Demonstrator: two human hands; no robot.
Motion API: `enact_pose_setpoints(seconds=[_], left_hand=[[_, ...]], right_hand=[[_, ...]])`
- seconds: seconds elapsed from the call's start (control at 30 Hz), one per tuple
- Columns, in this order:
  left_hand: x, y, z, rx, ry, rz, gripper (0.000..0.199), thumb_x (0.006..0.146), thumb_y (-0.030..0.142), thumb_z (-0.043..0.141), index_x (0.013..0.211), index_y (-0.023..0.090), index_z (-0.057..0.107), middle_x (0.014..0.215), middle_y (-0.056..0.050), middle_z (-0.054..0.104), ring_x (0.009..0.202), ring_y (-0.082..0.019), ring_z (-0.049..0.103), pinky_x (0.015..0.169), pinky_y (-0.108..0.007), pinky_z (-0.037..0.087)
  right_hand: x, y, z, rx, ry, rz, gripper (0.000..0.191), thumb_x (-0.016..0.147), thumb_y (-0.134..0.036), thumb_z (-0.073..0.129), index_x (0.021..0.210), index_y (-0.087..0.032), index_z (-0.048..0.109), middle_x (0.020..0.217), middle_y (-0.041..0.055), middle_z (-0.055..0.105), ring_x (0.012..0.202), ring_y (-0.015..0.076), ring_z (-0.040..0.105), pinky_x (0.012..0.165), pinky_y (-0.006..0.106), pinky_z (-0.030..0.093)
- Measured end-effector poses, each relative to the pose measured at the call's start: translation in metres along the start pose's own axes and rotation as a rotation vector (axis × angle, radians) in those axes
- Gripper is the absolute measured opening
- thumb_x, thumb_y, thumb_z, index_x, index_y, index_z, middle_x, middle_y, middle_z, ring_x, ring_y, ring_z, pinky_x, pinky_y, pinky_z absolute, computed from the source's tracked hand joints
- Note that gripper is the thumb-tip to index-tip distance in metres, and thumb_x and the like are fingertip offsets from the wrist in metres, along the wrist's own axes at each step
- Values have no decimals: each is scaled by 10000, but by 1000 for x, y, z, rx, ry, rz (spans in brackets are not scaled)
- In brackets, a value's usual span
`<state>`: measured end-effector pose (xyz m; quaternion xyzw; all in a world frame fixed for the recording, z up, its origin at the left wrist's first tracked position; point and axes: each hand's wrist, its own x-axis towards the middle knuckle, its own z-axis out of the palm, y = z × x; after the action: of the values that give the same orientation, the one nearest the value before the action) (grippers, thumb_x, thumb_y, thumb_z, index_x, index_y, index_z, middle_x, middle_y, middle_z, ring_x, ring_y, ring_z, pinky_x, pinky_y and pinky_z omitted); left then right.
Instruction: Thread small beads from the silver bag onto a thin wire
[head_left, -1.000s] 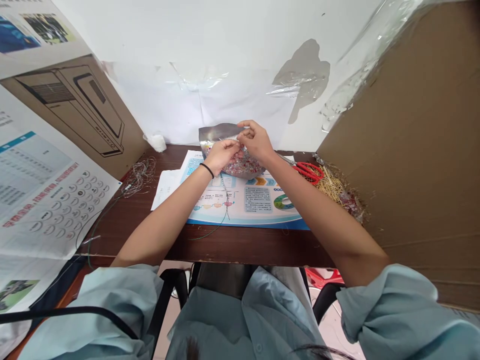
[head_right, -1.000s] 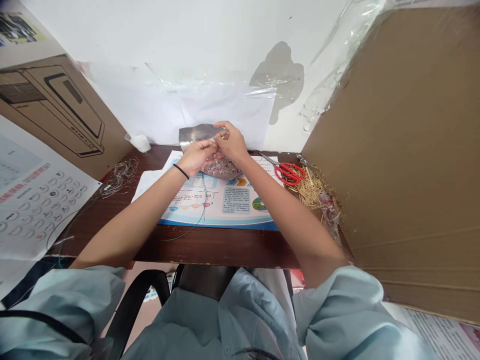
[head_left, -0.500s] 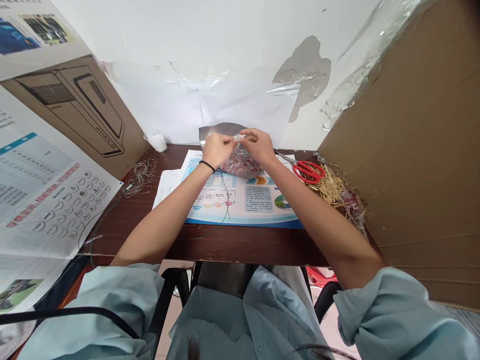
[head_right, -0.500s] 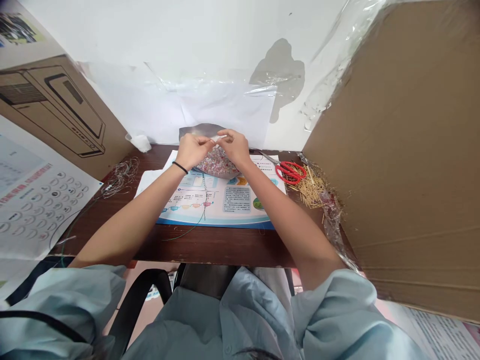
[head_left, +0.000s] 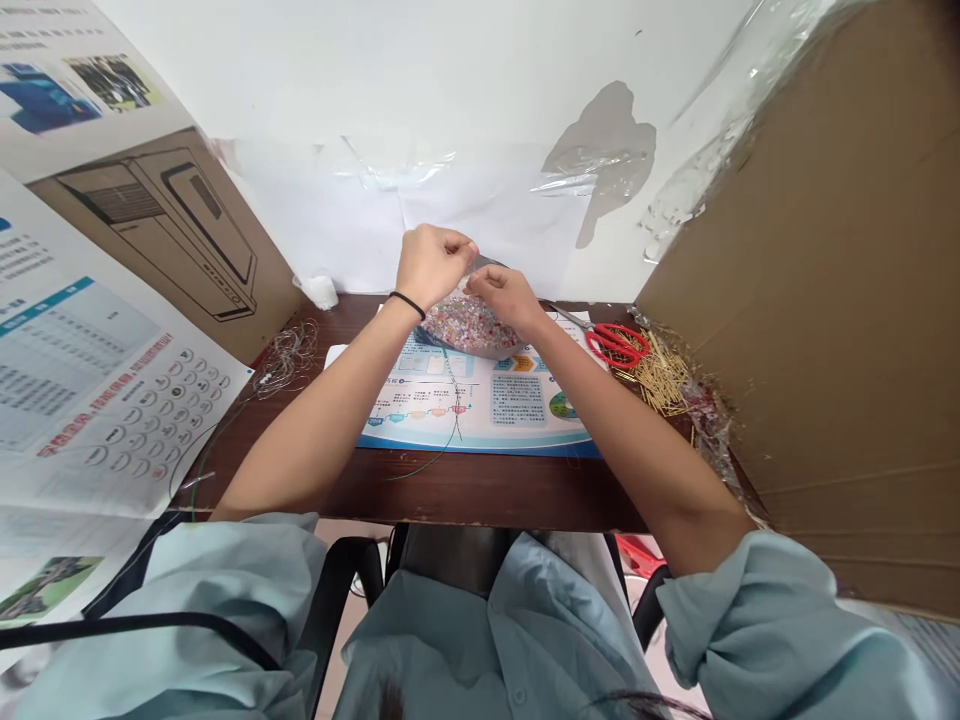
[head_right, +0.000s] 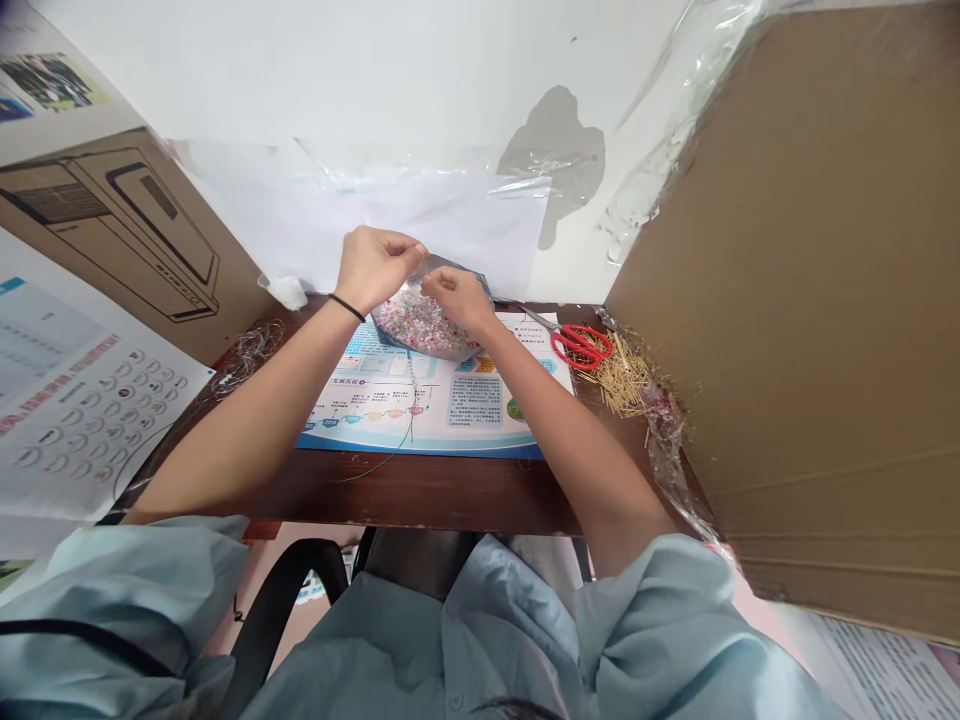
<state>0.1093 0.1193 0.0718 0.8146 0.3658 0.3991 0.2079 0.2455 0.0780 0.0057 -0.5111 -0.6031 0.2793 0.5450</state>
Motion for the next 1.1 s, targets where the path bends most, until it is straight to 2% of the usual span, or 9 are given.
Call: enact_pose_setpoints(seconds=[0.13,0.3,0.43,0.53,0.67,0.8,0.93,1.03,1.1], left_hand=[[4,5,-1,-60,82,-83,172,820,261,574,789,159,709,675,-43,661,734,-171,645,753,-301,500],[12,17,-5,-217,69,-108,168,845,333,544,841,228,674,800,-41,705,789,-176,675,678,-306,513],[18,36,-15,-289,66,-116,141,839,384,532,852,283,630,847,-21,714,823,-182,667,638,-323,506],[22,50,-22,-354,80,-87,125,849,383,511,826,280,576,881,-3,714,789,-143,656,626,-287,498],[29,61,-31,-399,112,-50,154,921,336,450,878,216,538,882,7,708,749,-88,643,636,-229,489],[34,63,-38,-351,90,-109,137,965,270,420,969,177,520,967,-15,702,806,-95,648,696,-246,500],[28,58,-40,-396,46,-197,110,939,262,463,882,200,532,1017,-56,699,889,-160,676,706,-294,519],[21,55,-42,-470,53,-240,107,924,234,475,848,193,538,1000,-50,711,856,-145,667,737,-308,530],[15,55,-45,-502,49,-242,106,919,224,491,834,194,546,983,-34,715,845,-138,658,753,-317,529]], right_hand=[[1,-6,-3,-1,8,-39,172,865,-310,565,761,-180,609,791,7,686,728,120,570,710,270,435],[9,-15,-6,118,28,-62,120,874,-297,567,811,-197,588,772,5,679,729,124,597,734,289,477],[18,-17,-7,71,33,-119,156,873,-359,579,827,-210,580,799,8,689,744,140,611,757,317,506],[19,-13,-5,48,32,-100,134,859,-339,571,823,-210,579,797,12,689,744,148,619,755,323,511],[13,-3,-3,-65,43,-29,80,810,-268,565,799,-200,606,793,13,689,758,158,622,757,319,492],[6,2,-4,-227,46,41,101,779,-242,550,789,-194,639,772,7,684,713,166,601,745,320,471],[3,-1,-3,-288,81,53,124,791,-232,535,781,-194,652,777,5,683,746,174,599,779,317,457],[-1,-5,-1,-318,112,70,129,808,-222,535,721,-196,628,706,-2,639,722,176,574,772,320,446],[-5,-9,1,-309,155,118,202,844,-238,519,656,-200,584,641,2,580,693,180,554,750,328,445]])
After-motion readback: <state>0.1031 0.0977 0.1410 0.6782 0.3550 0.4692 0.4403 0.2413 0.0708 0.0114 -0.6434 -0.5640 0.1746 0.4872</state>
